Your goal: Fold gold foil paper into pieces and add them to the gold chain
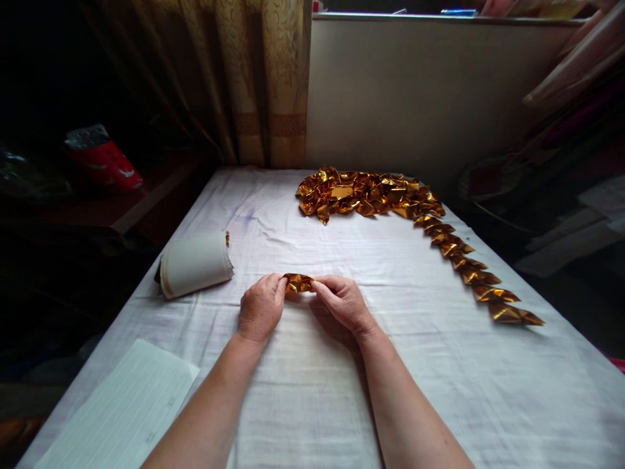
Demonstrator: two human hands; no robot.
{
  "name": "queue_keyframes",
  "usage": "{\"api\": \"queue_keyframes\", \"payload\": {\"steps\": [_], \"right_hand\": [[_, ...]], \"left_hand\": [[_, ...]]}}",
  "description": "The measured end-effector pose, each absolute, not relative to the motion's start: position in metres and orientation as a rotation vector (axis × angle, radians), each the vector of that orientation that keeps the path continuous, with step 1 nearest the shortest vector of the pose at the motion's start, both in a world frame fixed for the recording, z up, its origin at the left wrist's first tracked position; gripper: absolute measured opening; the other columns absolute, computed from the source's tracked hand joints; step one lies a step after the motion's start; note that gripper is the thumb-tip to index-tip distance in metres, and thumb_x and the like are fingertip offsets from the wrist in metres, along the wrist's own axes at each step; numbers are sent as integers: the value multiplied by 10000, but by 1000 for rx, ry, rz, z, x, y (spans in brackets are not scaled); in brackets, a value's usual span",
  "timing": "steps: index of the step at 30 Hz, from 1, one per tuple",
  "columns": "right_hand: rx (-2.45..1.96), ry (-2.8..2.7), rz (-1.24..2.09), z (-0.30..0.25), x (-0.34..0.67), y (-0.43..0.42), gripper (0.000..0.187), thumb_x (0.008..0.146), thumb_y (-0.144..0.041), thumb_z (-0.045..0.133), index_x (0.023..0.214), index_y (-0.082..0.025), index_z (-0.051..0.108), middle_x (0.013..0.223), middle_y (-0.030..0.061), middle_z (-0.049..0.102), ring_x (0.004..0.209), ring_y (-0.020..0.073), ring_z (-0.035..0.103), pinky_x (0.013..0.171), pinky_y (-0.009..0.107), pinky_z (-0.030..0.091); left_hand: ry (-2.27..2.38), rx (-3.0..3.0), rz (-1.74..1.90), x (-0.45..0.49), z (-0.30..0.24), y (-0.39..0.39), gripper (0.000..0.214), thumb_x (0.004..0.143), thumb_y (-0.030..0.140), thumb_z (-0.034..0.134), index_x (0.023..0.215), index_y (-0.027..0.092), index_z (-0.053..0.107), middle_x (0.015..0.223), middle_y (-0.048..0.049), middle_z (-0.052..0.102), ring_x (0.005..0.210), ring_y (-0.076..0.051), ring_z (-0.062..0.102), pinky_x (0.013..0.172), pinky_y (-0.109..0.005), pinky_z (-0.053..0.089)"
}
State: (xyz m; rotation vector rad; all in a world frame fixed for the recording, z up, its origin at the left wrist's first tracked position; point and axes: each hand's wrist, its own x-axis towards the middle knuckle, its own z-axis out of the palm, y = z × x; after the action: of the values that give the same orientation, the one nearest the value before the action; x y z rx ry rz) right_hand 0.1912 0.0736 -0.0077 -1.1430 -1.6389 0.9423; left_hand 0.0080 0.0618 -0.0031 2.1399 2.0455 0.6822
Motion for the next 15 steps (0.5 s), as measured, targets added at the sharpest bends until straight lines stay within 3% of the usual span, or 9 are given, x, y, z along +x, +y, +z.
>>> {"api": "queue_keyframes", "payload": {"steps": [15], "right_hand": [[-1177,-1607,879,-12,188,75,224,838,-332,575,825,-199,755,808,47,765,728,181,699,695,277,539]], "left_hand": [[1993,2123,718,8,0,61,228,952,268,469,898,210,682,866,-35,715,772,-162,641,677,-244,423]]}}
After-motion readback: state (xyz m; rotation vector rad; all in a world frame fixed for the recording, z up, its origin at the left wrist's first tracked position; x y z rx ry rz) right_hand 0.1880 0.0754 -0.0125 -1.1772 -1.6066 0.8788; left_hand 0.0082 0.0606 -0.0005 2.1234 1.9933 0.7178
